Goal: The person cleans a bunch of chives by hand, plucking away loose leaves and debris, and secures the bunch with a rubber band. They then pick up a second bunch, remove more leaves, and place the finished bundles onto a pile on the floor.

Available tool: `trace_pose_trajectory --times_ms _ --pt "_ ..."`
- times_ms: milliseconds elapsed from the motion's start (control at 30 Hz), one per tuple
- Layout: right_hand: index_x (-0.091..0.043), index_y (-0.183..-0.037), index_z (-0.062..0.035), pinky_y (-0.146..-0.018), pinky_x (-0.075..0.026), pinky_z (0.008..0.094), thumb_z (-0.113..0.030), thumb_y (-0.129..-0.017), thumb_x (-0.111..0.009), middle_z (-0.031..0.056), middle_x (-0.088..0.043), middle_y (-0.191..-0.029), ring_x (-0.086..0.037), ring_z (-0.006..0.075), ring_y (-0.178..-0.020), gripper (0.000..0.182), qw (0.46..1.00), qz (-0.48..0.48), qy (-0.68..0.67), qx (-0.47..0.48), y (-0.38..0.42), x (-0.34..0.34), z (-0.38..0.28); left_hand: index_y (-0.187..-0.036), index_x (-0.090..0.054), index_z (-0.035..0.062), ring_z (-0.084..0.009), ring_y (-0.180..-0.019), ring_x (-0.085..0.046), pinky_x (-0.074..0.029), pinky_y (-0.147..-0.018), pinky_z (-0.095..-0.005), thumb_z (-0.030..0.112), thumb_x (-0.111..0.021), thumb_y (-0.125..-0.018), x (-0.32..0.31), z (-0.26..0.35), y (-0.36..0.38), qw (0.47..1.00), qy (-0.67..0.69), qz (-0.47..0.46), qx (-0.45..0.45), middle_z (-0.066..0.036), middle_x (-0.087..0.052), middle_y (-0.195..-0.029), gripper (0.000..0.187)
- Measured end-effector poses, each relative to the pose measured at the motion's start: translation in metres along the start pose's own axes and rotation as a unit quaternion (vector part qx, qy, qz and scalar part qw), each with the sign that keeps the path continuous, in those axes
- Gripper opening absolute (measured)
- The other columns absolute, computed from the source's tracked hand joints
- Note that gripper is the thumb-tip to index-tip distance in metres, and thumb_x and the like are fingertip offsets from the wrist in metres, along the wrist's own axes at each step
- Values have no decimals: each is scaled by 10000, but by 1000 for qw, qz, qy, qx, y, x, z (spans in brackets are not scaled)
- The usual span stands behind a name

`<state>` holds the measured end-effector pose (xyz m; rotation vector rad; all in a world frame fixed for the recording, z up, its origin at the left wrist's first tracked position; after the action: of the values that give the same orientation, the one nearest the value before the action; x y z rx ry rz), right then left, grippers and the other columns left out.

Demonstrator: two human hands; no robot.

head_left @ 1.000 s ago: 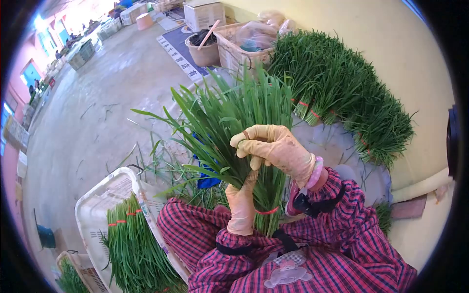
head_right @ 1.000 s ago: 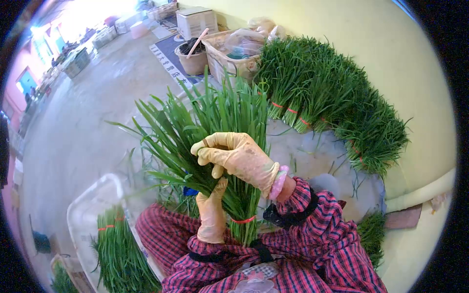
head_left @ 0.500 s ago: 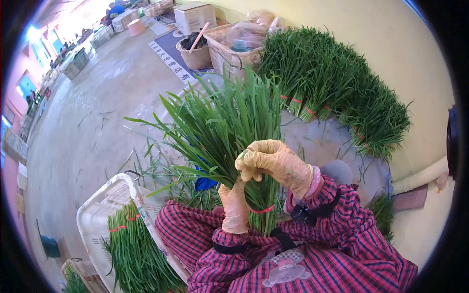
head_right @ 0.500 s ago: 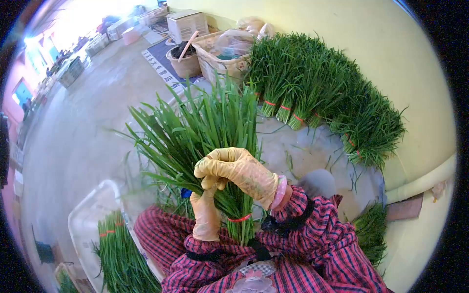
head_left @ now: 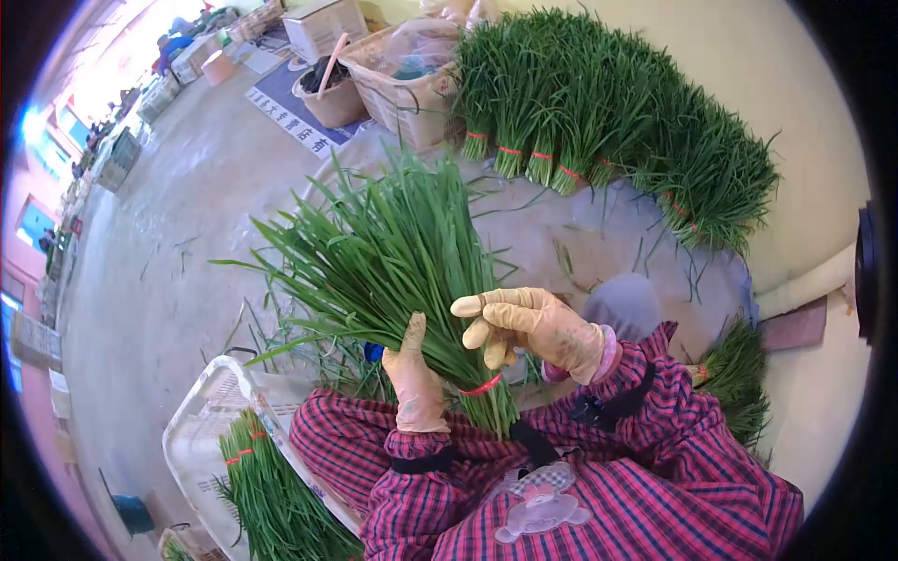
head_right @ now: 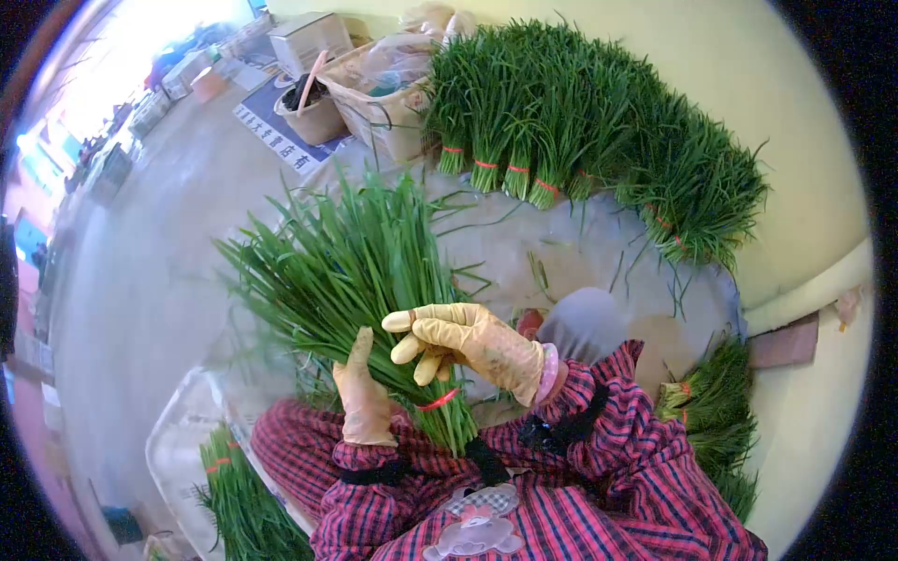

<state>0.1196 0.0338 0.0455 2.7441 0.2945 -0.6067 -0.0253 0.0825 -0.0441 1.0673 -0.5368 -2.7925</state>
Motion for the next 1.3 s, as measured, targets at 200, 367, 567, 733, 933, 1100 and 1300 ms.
trace_pose_trajectory --times_ms 200,367,567,733,933,1100,1300 --pt "-609 -1251 -76 -615 -470 205 -250 -990 -526 37 -706 -933 -636 97 -707 325 1000 -11 -28 -10 1 15 8 -1154 -599 5 -195 -952 -629 -516 -855 -330 45 -661 -879 5 -7 -8 999 -40 16 3 -72 -641 -1104 285" --pt "-661 -1131 -69 -598 -455 195 -230 -947 -604 30 -708 -896 -632 82 -689 251 998 46 -35 1 3 36 9 -1161 -574 -9 -217 -931 -634 -533 -830 -350 53 -659 -878 15 -17 -21 997 -53 46 12 -81 -629 -1093 303" --pt "-673 -1019 -54 -580 -457 208 -261 -954 -593 40 -703 -847 -642 96 -661 230 995 73 -74 4 5 46 8 -1174 -555 -13 -228 -933 -632 -548 -818 -380 84 -659 -882 7 -27 -28 996 -79 23 19 -90 -617 -1090 325" --pt "-662 -1003 -33 -557 -464 234 -261 -979 -544 70 -691 -778 -632 123 -617 258 987 77 -140 11 11 52 4 -1174 -555 -12 -242 -935 -631 -557 -803 -389 98 -648 -887 -3 -37 -39 994 -84 30 57 -97 -614 -1092 321" --pt "-620 -1141 -3 -555 -484 258 -303 -1011 -456 74 -673 -737 -605 139 -573 365 986 95 -136 7 12 59 2 -1219 -541 -2 -235 -998 -612 -532 -840 -390 122 -659 -878 10 -51 -60 988 -133 48 62 -97 -603 -1139 382" --pt "-529 -1290 7 -541 -479 256 -320 -1019 -429 77 -656 -713 -585 142 -554 437 986 56 -155 35 17 56 -5 -1416 -399 -16 -237 -1132 -566 -424 -996 -362 195 -667 -878 -7 -31 -44 937 -336 90 -37 -132 -554 -1299 637" --pt "-625 -1029 -56 -444 -428 241 -460 -1001 -413 71 -630 -630 -571 150 -484 457 992 -2 -122 -34 17 42 12 -1369 -456 -30 -198 -1105 -581 -458 -968 -350 135 -641 -888 -105 -32 36 921 -213 -305 117 -132 -594 -1243 541"
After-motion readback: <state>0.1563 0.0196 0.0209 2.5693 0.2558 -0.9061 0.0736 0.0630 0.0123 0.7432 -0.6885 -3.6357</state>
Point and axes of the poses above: each hand's wrist, its own y-axis away from the middle knuckle, its own x-axis out of the back of the hand, z = x × y, the point moved 9 cm from there along -y, towards the middle knuckle
